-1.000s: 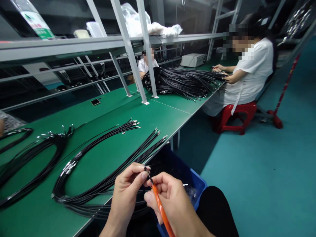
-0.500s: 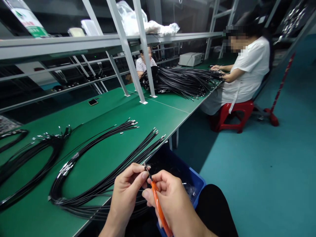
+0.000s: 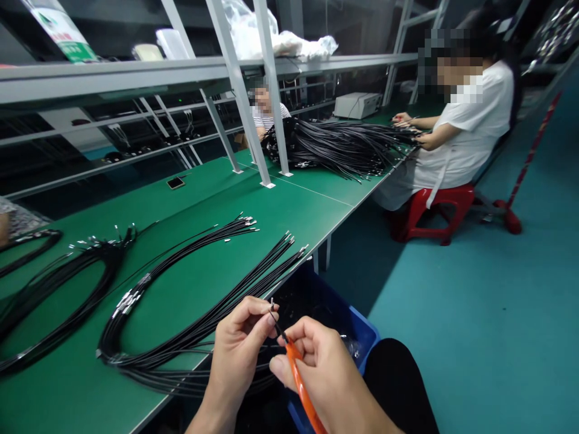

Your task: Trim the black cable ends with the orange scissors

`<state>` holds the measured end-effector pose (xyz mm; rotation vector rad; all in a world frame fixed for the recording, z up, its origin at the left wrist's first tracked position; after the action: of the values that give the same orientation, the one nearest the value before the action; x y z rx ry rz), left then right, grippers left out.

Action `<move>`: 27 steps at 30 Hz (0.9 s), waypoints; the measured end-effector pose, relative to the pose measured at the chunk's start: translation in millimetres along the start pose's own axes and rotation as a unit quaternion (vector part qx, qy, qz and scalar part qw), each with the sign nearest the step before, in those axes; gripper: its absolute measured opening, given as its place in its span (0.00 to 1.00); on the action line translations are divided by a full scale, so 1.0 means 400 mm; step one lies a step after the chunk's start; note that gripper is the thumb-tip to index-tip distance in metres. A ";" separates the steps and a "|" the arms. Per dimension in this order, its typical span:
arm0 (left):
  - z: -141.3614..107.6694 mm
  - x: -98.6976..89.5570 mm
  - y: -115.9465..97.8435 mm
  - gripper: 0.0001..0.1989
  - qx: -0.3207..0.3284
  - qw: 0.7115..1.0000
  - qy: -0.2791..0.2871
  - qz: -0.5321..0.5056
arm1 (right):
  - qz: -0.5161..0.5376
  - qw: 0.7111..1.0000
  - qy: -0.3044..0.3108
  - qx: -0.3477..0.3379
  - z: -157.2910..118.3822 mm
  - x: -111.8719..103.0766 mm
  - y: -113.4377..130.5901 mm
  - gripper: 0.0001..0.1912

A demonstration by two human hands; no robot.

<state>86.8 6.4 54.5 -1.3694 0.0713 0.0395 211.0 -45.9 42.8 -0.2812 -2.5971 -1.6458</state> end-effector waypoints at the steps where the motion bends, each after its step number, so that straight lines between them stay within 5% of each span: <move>1: -0.002 0.000 0.001 0.04 0.002 1.000 0.003 0.003 | -0.005 1.000 0.001 0.006 0.002 0.002 0.001 0.08; 15: 0.001 0.003 -0.001 0.05 0.034 0.999 0.009 0.040 | -0.031 0.999 0.028 0.012 0.003 -0.005 0.007 0.08; 22: -0.002 0.008 -0.023 0.03 0.077 0.988 0.011 0.135 | 0.035 0.991 -0.096 -0.081 0.002 -0.046 0.020 0.15; 27: -0.015 0.028 -0.040 0.06 0.152 0.969 0.020 0.193 | 0.133 0.973 -0.118 -0.149 0.017 -0.045 0.035 0.20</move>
<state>99.0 -2.8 68.3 -1.0331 0.3642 0.3158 231.5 -36.2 49.7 -0.8462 -2.3161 -1.9961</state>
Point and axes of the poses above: each hand's wrist, its own z-axis towards the middle knuckle, its own x-axis out of the palm, y = z × x, the point moved 4 cm from there along z, towards the middle knuckle, and after that the axes turned 7 degrees about -y, right-handed, at the moved point
